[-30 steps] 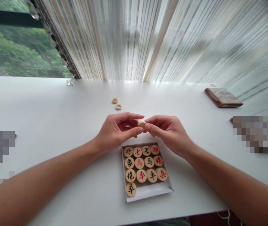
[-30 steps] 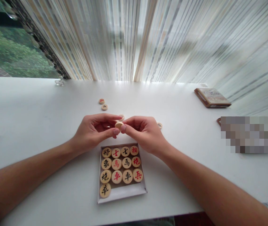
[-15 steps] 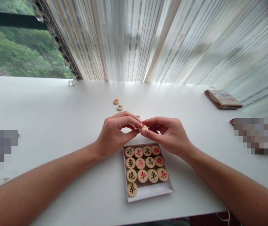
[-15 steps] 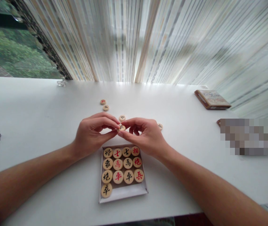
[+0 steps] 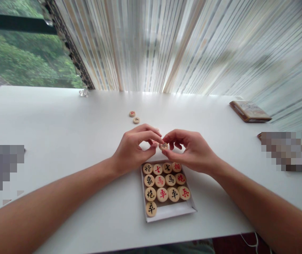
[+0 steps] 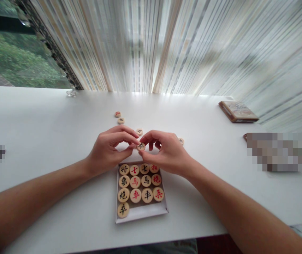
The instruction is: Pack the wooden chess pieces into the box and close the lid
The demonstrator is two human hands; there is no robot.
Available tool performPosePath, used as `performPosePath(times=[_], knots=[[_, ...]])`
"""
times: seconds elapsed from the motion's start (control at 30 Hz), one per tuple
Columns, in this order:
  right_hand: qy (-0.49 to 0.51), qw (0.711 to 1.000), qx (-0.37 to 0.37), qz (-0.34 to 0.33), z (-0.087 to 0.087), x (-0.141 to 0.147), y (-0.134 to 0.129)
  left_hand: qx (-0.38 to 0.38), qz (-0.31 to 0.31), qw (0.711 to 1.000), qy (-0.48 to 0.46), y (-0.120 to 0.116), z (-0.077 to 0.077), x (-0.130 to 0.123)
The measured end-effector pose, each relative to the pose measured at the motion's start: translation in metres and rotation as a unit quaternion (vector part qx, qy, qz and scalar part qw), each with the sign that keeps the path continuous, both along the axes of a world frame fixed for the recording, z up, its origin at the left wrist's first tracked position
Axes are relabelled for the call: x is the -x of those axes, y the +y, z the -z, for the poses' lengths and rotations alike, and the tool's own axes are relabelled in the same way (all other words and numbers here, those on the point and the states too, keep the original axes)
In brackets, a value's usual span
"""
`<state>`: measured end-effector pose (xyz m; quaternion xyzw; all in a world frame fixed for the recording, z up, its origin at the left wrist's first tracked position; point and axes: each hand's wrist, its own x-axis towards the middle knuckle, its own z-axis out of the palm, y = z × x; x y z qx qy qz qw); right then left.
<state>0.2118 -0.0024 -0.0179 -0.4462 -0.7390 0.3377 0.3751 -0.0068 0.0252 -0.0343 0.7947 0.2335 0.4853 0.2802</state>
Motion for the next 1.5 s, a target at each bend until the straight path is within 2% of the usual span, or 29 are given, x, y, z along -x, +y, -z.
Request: performPosePath(times=[0.17, 0.33, 0.6, 0.77, 1.03, 1.5], knots=[[-0.039, 0.999, -0.031, 0.018, -0.003, -0.002, 0.000, 0.069, -0.045, 0.996, -0.037, 0.002, 0.003, 0.000], [-0.081, 0.995, -0.053, -0.009, -0.007, -0.003, -0.006, 0.108, -0.074, 0.990, -0.060, 0.006, 0.008, 0.002], [-0.126, 0.989, -0.065, -0.045, -0.027, -0.002, -0.023, 0.100, -0.080, 0.990, -0.065, 0.006, 0.005, 0.001], [-0.117, 0.987, -0.063, -0.089, -0.036, 0.004, -0.048, 0.082, -0.082, 0.991, -0.065, 0.006, 0.005, 0.000], [-0.146, 0.975, -0.099, -0.132, -0.027, 0.016, -0.095, 0.078, -0.083, 0.991, -0.064, 0.006, 0.007, -0.001], [-0.205, 0.956, -0.160, -0.138, -0.011, 0.026, -0.102, 0.078, -0.082, 0.992, -0.060, 0.005, 0.005, -0.001]])
